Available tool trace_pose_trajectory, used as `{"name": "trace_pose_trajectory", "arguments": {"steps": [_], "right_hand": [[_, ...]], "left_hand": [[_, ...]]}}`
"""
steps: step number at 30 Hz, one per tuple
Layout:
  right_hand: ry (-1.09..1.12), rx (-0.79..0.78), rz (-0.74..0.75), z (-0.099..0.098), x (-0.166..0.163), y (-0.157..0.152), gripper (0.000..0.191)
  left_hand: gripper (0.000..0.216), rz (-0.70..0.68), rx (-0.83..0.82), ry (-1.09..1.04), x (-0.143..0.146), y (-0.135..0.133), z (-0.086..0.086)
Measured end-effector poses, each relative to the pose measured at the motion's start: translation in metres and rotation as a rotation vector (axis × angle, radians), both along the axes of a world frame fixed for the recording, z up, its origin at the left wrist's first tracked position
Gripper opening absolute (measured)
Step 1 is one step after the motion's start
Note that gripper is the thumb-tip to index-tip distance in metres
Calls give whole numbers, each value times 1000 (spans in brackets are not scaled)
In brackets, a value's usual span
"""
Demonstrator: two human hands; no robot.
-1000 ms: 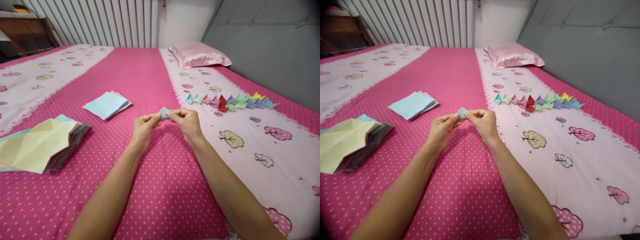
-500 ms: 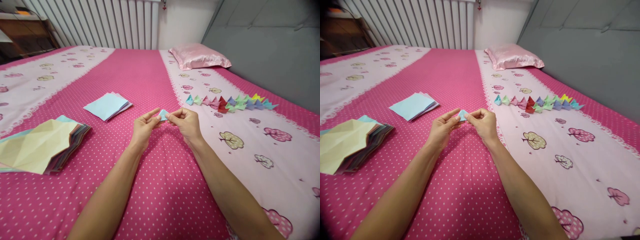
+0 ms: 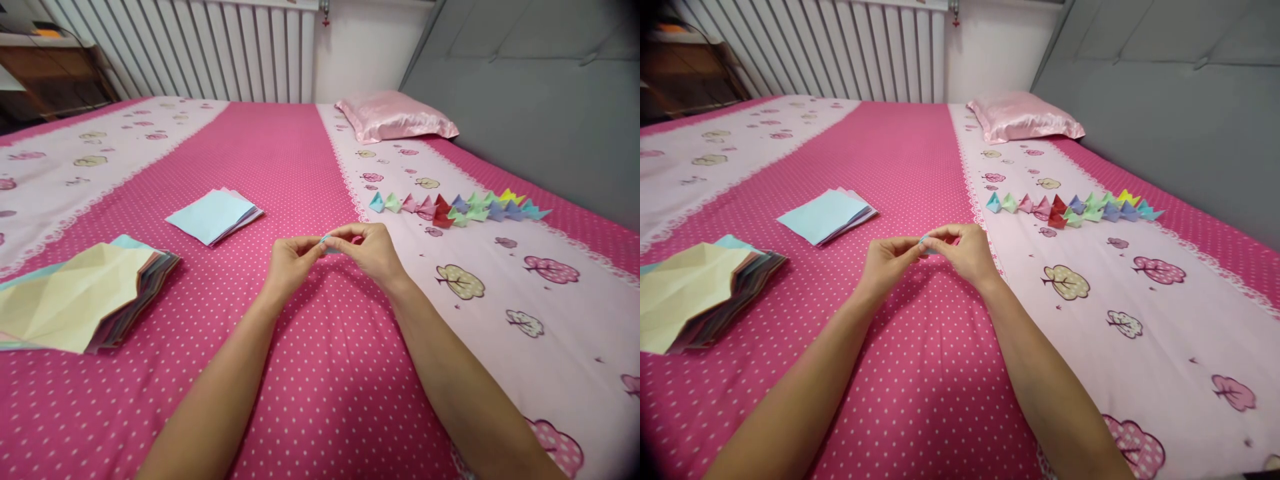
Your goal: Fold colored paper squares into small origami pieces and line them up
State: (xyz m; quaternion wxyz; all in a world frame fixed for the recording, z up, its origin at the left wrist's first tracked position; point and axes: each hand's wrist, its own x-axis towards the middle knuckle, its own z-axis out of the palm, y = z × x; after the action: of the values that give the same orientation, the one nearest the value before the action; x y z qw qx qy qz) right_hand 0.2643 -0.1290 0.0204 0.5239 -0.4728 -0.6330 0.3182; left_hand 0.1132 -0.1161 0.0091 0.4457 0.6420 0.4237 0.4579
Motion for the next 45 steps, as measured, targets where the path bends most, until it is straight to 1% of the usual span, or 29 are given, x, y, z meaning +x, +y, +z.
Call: {"name": "trace_pose_trajectory", "arguments": {"steps": [3,5,8,11,13,15,20,25,28,34,37,40,42,45], "right_hand": [[-140,10,0,2,3,0,9],[-130,-4,35,1,4,0,7],[43,-86,86,-1,3,2,9],[278,-195,76,-2,0,3,13],[391,-254,58,-3,-1,3,15],[449,-300,58,-4,-2,4,15],[440,-323,99,-5,-3,3,15],[415,-308,104,-5,-3,3,13],[405,-318,102,-4,-3,3,13],[429,-405,126,-4,-4,2,10],[503,-467,147,-4,-4,3,6],[645,-563,173,-5,-2,5,2],[744,-614,202,-5,-1,7,3],[847,-657,245,-6,1,10,7]], "left_hand": [[26,-7,72,144,-1,0,-1],[25,-11,77,150,0,1,-3],[24,1,-15,-29,1,1,-5],[25,-15,-119,-216,3,-1,-2],[25,-34,-147,-284,4,-3,0],[24,-31,-150,-322,5,-4,1],[23,-20,-120,-345,5,-2,-2],[21,79,-114,-397,5,-1,-2],[24,90,-127,-406,4,-2,0],[21,125,-147,-437,3,-2,0],[23,85,-167,-434,3,-1,0],[29,-31,-186,-430,4,-2,0],[31,-98,-191,-418,4,-2,0],[27,-127,-198,-403,4,-3,0]]}}
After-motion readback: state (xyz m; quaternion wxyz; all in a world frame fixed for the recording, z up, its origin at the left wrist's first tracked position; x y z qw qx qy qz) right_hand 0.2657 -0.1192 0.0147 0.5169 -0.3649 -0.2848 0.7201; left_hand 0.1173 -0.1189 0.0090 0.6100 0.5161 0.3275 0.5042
